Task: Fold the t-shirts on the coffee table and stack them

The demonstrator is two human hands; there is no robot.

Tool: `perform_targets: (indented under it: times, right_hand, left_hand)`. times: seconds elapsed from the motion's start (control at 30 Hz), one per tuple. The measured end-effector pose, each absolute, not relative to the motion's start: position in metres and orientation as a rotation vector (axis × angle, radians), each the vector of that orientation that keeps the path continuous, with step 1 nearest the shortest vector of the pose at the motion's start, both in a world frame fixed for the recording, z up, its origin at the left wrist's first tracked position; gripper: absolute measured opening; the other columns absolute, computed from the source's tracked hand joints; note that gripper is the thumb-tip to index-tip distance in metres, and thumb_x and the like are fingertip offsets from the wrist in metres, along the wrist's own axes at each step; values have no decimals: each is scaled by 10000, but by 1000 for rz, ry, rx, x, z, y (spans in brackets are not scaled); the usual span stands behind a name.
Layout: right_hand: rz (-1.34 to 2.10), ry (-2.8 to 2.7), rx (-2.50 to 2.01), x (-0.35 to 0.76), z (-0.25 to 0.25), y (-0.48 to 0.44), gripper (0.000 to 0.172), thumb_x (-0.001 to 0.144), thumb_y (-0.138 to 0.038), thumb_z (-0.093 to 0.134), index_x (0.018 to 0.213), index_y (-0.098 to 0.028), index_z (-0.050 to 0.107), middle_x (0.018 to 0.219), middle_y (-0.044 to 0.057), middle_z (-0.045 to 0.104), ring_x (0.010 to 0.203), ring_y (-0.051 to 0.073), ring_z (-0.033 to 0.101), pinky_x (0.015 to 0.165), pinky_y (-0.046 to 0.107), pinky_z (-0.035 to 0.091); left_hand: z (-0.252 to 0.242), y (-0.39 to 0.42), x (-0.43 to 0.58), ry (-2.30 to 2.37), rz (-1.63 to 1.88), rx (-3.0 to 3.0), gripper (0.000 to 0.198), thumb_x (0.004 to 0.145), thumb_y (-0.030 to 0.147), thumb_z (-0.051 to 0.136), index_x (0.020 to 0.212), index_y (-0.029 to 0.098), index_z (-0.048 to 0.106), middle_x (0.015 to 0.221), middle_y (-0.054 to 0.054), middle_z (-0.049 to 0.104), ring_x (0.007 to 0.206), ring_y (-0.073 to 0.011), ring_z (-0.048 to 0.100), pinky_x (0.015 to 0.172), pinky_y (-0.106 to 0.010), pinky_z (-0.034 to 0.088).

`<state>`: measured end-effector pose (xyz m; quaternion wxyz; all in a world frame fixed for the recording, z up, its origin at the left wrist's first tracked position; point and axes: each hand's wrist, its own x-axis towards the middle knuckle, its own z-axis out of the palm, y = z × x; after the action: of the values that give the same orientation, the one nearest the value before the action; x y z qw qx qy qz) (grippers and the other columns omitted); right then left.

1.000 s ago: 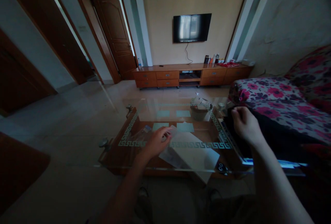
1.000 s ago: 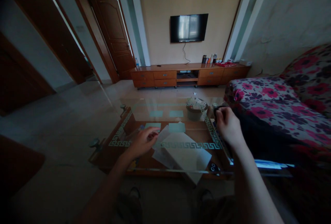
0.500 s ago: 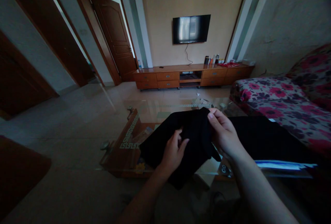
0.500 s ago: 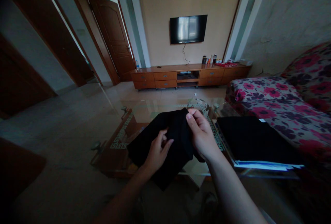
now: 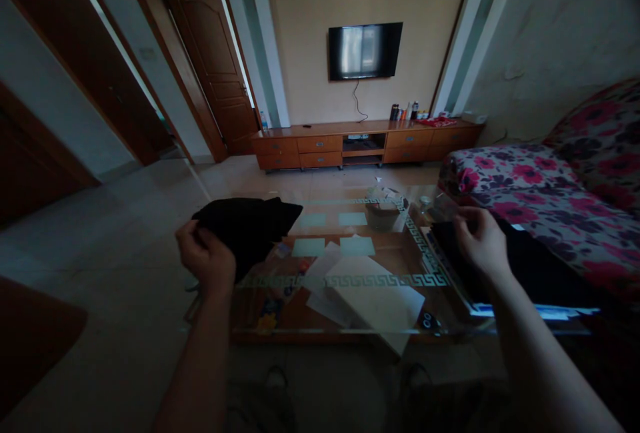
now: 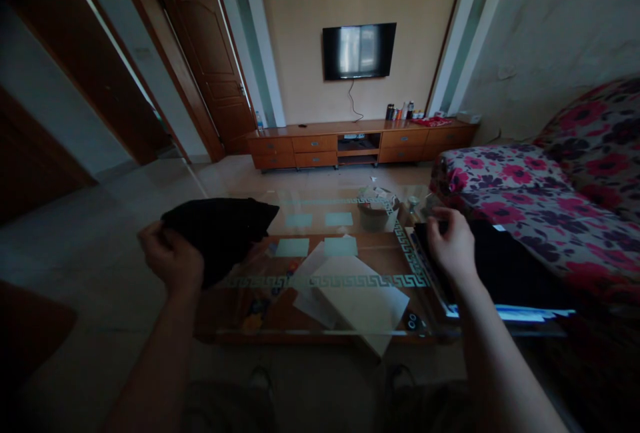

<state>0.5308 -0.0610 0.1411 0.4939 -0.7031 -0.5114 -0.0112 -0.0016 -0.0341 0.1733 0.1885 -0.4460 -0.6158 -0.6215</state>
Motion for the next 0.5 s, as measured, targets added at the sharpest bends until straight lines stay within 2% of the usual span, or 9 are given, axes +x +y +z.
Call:
perform_targets:
  times: [0.07,0.13,0.23,0.3,0.43,0.5]
  right_hand:
    - [-162,-1059,-2134,567,108,-62,425,879,-424,507,1188,-172,654,1250,229,621,1195,412,548,959,647,399]
    - [-141,-901,-2441,593,77,-66,507,848,-406,523,1264,-140,638,1402,295,508,1260,464,480,914,681,386]
    - [-67,-880,-2589,613,45,-71,498,832,-430,501,1215,-176,694,1388,293,531,1275,497,444,865,705,375]
    - [-73,-905,-2596,616,37,-70,461,837,-407,458,1137,-196,738,1321,284,585,1262,493,454,864,711,365]
    - [-96,-859,-2610,614,41,-65,442,799,-341,453,1058,-166,767,1193,290,647,1207,483,501,881,701,363]
    - [-94,-775,-2597,615,49,-66,423,775,-339,467,1006,-163,774,1093,298,670,1135,497,538,833,690,381]
  left_hand:
    - [156,-32,-27,-1999,-1387,-1496,291,937,283,407,1126,183,605,1118,-125,655,1100,-264,613,997,-408,466]
    - [131,-30,-45,-2426,-875,-1644,284,906,310,458,1079,203,656,1035,-139,693,1006,-293,666,894,-419,513]
    - [102,-28,-52,-2788,-269,-1777,289,832,386,577,1036,221,697,1022,-146,732,976,-323,701,802,-389,532]
    - [97,-28,-46,-2784,-167,-1835,344,846,448,557,1045,208,701,1053,-160,741,1000,-333,703,784,-378,529]
    - [110,-31,-20,-2648,-306,-1884,390,898,476,483,1100,209,683,1102,-150,739,1018,-313,701,779,-363,518]
    - [117,-33,-8,-2615,-386,-1921,361,900,452,503,1105,214,679,1093,-128,743,1003,-286,703,786,-343,511]
